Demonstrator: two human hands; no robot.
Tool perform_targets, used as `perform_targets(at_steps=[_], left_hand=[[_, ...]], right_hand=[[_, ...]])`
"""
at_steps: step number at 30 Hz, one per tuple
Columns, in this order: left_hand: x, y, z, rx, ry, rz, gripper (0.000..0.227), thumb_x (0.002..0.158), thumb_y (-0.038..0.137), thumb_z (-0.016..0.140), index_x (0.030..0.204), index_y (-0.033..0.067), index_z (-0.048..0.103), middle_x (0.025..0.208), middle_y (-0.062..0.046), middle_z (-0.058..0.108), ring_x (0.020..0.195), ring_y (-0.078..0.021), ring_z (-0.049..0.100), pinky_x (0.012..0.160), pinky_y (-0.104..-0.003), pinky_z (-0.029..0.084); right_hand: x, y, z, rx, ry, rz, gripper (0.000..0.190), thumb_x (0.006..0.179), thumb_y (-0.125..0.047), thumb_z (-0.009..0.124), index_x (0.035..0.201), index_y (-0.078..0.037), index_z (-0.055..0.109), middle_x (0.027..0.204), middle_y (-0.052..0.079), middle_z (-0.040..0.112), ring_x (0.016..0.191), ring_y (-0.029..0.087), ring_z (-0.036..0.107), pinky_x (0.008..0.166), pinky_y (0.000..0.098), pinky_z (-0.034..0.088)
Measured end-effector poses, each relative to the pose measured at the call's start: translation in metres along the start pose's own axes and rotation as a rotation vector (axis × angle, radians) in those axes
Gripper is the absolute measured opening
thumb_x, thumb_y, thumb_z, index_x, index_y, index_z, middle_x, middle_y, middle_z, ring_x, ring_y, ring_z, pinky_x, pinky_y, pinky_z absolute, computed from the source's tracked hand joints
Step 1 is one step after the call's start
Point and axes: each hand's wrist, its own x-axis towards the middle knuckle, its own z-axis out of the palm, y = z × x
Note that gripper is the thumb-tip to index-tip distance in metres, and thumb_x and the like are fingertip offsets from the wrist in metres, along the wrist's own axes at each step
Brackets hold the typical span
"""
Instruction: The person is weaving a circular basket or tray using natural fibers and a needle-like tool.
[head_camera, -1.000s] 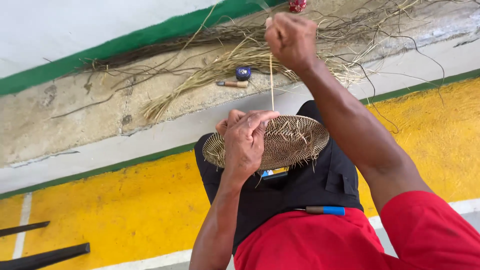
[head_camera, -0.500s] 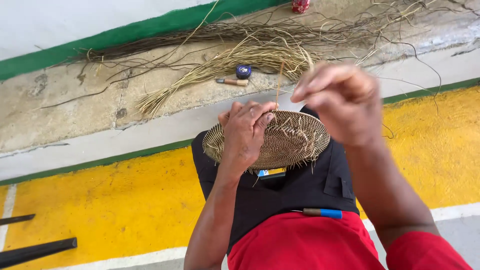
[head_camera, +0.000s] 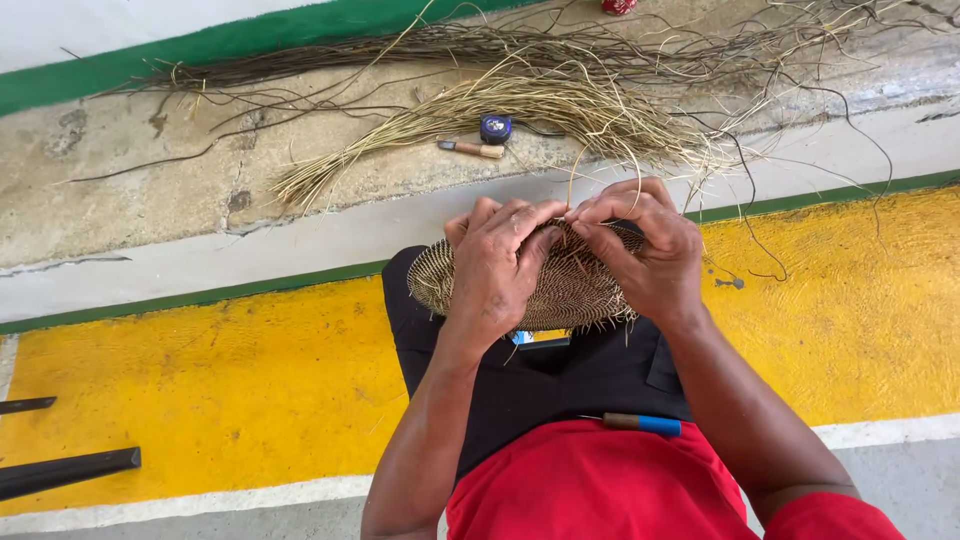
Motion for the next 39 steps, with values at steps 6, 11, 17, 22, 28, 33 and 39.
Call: perform_targets(at_steps=[6,11,17,22,28,33,39], left_hand=[[-0.001,-0.001,0.001,0.002,0.024,0.03,0.028,0.093,0.015,0.074,0.121,0.0169,0.074,0.106,0.007,0.074,0.093,-0.0151,0.057,0.097,-0.034,0.034],[-0.003,-0.001,0.0,-0.016,0.019,0.016,0.03,0.093,0.016,0.074,0.123,0.0179,0.073,0.104,0.008,0.073,0.091,-0.0145,0.057,0.095,-0.034,0.033],[-0.002,-0.002,0.001,-0.002,0.031,0.028,0.03,0.093,0.017,0.074,0.123,0.0183,0.073,0.104,0.007,0.073,0.091,-0.0147,0.057,0.094,-0.034,0.034],[-0.004,-0.006,0.001,0.014,0.024,0.053,0.031,0.097,0.012,0.069,0.127,0.0178,0.071,0.106,0.006,0.073,0.092,-0.015,0.057,0.095,-0.034,0.034],[-0.003,-0.007,0.001,0.004,0.031,0.064,0.034,0.098,0.007,0.065,0.13,0.0192,0.07,0.1,0.007,0.072,0.092,-0.0141,0.059,0.095,-0.033,0.036],[-0.007,-0.002,0.001,0.006,0.071,0.083,0.029,0.101,0.008,0.066,0.127,0.0194,0.07,0.101,0.007,0.072,0.093,-0.014,0.059,0.096,-0.032,0.037],[-0.011,-0.003,0.001,0.038,0.079,0.112,0.025,0.101,0.009,0.067,0.121,0.0235,0.073,0.102,0.007,0.07,0.096,-0.0132,0.059,0.097,-0.033,0.036]], right_hand=[[0.002,-0.008,0.001,-0.161,0.016,-0.092,0.018,0.091,-0.001,0.082,0.102,-0.009,0.071,0.105,0.0,0.076,0.104,0.017,0.066,0.095,0.0325,0.052],[-0.002,-0.008,0.005,-0.141,0.027,-0.11,0.02,0.09,0.0,0.082,0.104,-0.01,0.07,0.106,0.001,0.075,0.104,0.018,0.064,0.094,0.0321,0.054],[0.002,-0.002,0.007,-0.272,0.035,-0.278,0.025,0.088,-0.002,0.085,0.106,-0.01,0.069,0.107,0.005,0.072,0.101,0.024,0.064,0.089,0.0367,0.051],[0.0,0.015,0.014,-0.296,-0.01,-0.272,0.026,0.087,-0.003,0.087,0.103,-0.011,0.068,0.103,0.004,0.069,0.095,0.024,0.064,0.082,0.038,0.052],[0.001,0.018,0.014,-0.134,-0.002,-0.161,0.023,0.087,-0.003,0.086,0.101,-0.009,0.069,0.105,0.004,0.067,0.096,0.022,0.069,0.079,0.034,0.057],[0.001,0.025,0.008,-0.082,-0.046,-0.117,0.023,0.084,-0.002,0.084,0.102,-0.011,0.074,0.105,0.005,0.066,0.095,0.019,0.068,0.078,0.0331,0.057],[0.048,0.046,-0.031,0.192,-0.467,-0.05,0.014,0.097,-0.008,0.073,0.11,-0.012,0.073,0.104,0.001,0.072,0.1,0.012,0.071,0.087,0.0297,0.059]])
